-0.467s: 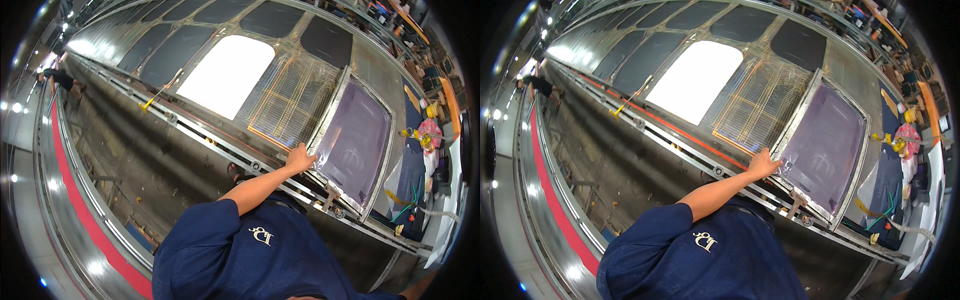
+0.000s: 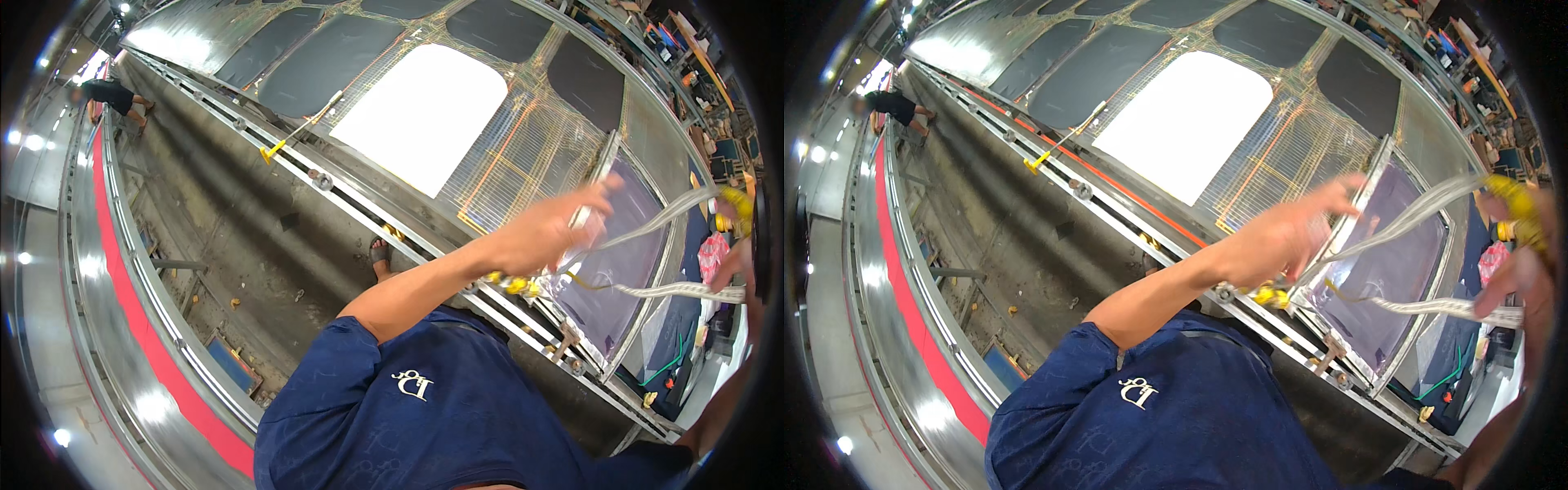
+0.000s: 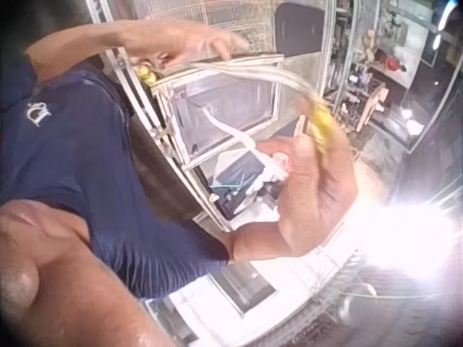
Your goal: The person places a white template on a curved surface, then positions a purple panel labeled Transporter 30 over it. They use a ruler and tape measure to measure the template and panel, repeatedly lifting and repositioning the purple panel to check alignment.
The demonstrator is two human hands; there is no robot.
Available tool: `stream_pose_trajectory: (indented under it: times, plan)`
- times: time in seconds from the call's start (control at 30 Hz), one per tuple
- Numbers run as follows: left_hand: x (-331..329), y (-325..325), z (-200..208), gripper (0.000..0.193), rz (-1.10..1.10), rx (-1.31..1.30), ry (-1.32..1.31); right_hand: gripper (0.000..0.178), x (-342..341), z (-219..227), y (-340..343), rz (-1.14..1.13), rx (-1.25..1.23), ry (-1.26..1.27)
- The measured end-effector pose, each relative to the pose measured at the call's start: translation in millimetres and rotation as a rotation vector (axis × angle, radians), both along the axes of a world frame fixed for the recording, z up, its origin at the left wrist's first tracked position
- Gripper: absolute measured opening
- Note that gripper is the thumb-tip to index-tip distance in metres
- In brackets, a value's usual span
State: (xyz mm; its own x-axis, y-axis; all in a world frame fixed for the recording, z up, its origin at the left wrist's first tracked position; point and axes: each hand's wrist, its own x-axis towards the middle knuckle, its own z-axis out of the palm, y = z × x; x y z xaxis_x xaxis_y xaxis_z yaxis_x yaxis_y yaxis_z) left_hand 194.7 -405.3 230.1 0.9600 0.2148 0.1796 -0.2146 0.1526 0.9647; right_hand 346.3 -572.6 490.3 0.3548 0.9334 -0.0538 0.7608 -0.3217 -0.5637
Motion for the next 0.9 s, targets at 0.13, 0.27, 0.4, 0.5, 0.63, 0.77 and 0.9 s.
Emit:
stream_pose_trajectory:
  times: [0.13,0.27,0.4,0.5,0.63,0.77,0.9]
  plan:
    - [-49.6,73.9,4.8,0.038,-0.251,0.294,-0.053,0.027,-40.1,-32.0,68.5,0.144,-0.05,-0.091]
    - [-125.3,218.0,-11.0,0.035,0.351,0.318,0.217,0.033,14.9,-27.5,34.4,0.098,-0.422,-0.117]
    - [-189.9,344.6,-28.5,0.041,0.542,0.248,0.112,0.049,46.3,-63.4,6.8,-0.291,-0.326,0.365]
    - [-229.4,376.3,-42.8,0.041,0.422,0.111,0.27,0.055,70.5,-100.3,-42.2,-0.415,-0.081,0.47]
    - [-231.8,391.9,-55.9,0.04,0.404,0.187,0.383,0.056,70.7,-147.4,-77.6,-0.502,-0.078,0.299]
    - [-220.0,409.2,-84.6,0.041,0.452,0.126,0.262,0.045,74.7,-162.1,-145.0,-0.714,-0.139,0.387]
    - [-176.8,389.1,-82.9,0.042,0.374,0.042,0.172,0.03,80.7,-151.7,-204.4,-0.802,0.087,0.414]
